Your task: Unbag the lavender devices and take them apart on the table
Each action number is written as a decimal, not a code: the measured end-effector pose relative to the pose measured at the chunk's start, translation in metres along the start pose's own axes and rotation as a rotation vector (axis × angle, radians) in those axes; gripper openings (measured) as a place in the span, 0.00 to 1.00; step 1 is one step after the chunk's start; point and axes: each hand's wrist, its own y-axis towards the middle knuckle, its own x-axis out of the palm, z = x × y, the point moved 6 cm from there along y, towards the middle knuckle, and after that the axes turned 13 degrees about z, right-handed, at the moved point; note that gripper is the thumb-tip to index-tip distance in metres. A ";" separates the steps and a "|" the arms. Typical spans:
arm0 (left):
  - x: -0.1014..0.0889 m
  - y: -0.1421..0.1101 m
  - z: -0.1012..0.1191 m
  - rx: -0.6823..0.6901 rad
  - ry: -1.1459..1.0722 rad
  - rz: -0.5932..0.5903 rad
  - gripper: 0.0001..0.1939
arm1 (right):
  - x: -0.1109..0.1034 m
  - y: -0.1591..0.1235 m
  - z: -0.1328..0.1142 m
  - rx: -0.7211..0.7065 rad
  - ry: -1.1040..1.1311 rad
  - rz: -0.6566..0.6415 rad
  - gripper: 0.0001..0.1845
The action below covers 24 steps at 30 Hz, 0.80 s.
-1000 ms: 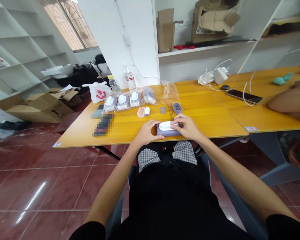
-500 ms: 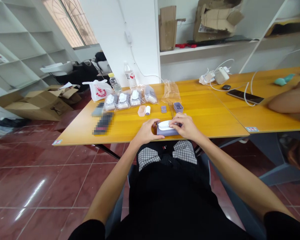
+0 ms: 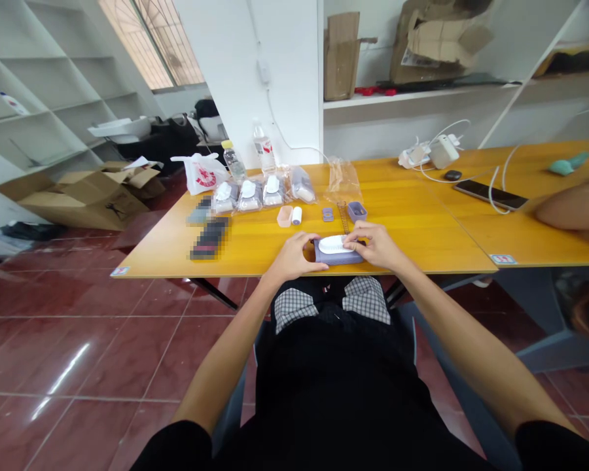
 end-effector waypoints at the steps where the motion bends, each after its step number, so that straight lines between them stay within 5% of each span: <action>1: 0.000 0.000 0.001 0.001 0.001 -0.001 0.39 | 0.000 0.000 0.000 -0.007 -0.001 -0.007 0.10; 20: -0.003 0.002 0.001 0.072 -0.069 -0.007 0.36 | 0.006 0.000 -0.004 0.022 -0.049 -0.027 0.09; 24: -0.002 0.001 0.004 0.109 -0.094 -0.011 0.37 | 0.010 0.000 -0.007 0.034 -0.119 -0.105 0.25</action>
